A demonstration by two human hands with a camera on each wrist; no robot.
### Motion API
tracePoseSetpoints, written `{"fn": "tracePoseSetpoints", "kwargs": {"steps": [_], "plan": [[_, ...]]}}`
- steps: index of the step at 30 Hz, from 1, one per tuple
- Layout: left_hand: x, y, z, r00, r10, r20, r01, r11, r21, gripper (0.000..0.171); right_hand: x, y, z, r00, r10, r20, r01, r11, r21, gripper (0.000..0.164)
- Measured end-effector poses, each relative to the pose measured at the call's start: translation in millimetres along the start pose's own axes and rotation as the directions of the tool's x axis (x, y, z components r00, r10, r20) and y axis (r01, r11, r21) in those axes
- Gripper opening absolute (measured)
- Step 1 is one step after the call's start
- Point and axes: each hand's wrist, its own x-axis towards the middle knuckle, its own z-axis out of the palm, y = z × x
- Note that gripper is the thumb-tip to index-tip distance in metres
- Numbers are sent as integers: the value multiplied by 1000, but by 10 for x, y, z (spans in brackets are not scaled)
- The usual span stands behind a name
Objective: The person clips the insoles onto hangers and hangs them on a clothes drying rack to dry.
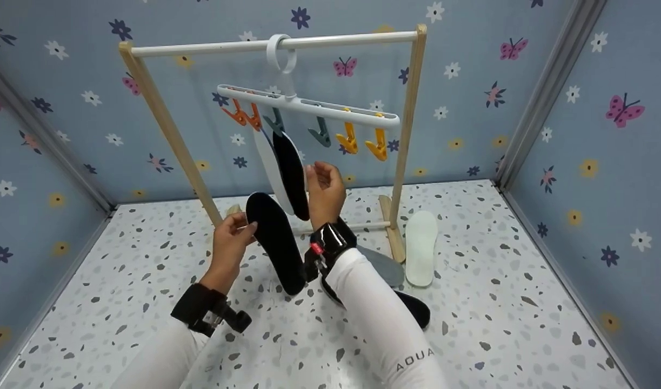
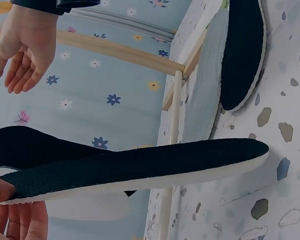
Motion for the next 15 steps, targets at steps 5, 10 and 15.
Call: {"fn": "tracePoseSetpoints", "kwargs": {"steps": [5, 10, 15], "plan": [[1, 59, 44, 999, -8, 35, 8, 1000, -1, 21, -16, -72, 15, 993, -116, -29, 117, 993, 15, 25], [7, 115, 110, 999, -10, 49, 8, 1000, 27, 20, -24, -116, 32, 974, -222, -43, 223, 975, 4, 25], [-4, 218, 187, 998, 17, 67, -19, 999, 31, 21, -25, -183, 37, 964, -263, -48, 261, 965, -34, 32]]}}
